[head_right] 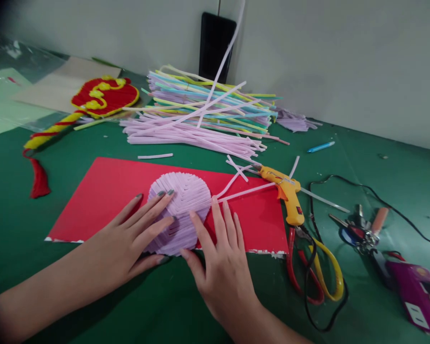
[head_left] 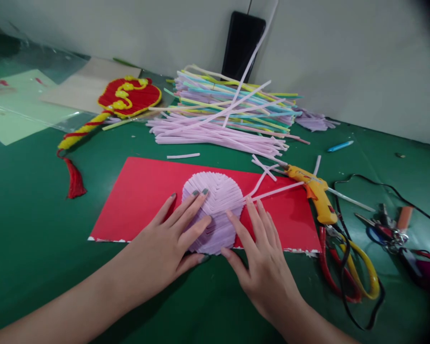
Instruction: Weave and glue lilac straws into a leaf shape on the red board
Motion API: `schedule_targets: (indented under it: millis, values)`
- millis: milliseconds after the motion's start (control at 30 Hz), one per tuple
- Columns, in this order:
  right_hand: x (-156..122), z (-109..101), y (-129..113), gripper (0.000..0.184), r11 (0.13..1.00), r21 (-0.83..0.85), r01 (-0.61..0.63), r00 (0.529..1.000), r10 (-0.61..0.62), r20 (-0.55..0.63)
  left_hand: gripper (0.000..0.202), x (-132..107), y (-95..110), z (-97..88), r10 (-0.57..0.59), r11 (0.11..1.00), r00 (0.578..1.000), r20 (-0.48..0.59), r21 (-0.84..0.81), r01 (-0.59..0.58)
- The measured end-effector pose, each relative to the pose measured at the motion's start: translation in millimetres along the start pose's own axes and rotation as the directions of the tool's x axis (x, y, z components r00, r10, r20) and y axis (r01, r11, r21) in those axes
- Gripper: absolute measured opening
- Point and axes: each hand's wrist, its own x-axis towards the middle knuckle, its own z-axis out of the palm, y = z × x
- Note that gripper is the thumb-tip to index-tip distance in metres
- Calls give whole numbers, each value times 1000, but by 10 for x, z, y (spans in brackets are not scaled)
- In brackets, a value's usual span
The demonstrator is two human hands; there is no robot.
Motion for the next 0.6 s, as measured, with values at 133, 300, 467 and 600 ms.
schedule_targets:
  millis: [133,300,467,600]
  values:
    - [8,-1,-49,58,999,6,43,999,-43,30,54,0,-7,-2,4,1000,1000,-3,-4,-4]
    - [12,15,-51,59,999,4,46,998,-46,45,51,2,-6,-7,4,1000,1000,-22,-22,-4]
    - [5,5,-36,56,998,55,39,999,-41,25,53,-7,-1,1,8,1000,998,-54,3,-8]
    - [28,-32,-3,51,989,145,14,999,-9,-37,63,-9,-8,1,-5,999,996,-89,31,8]
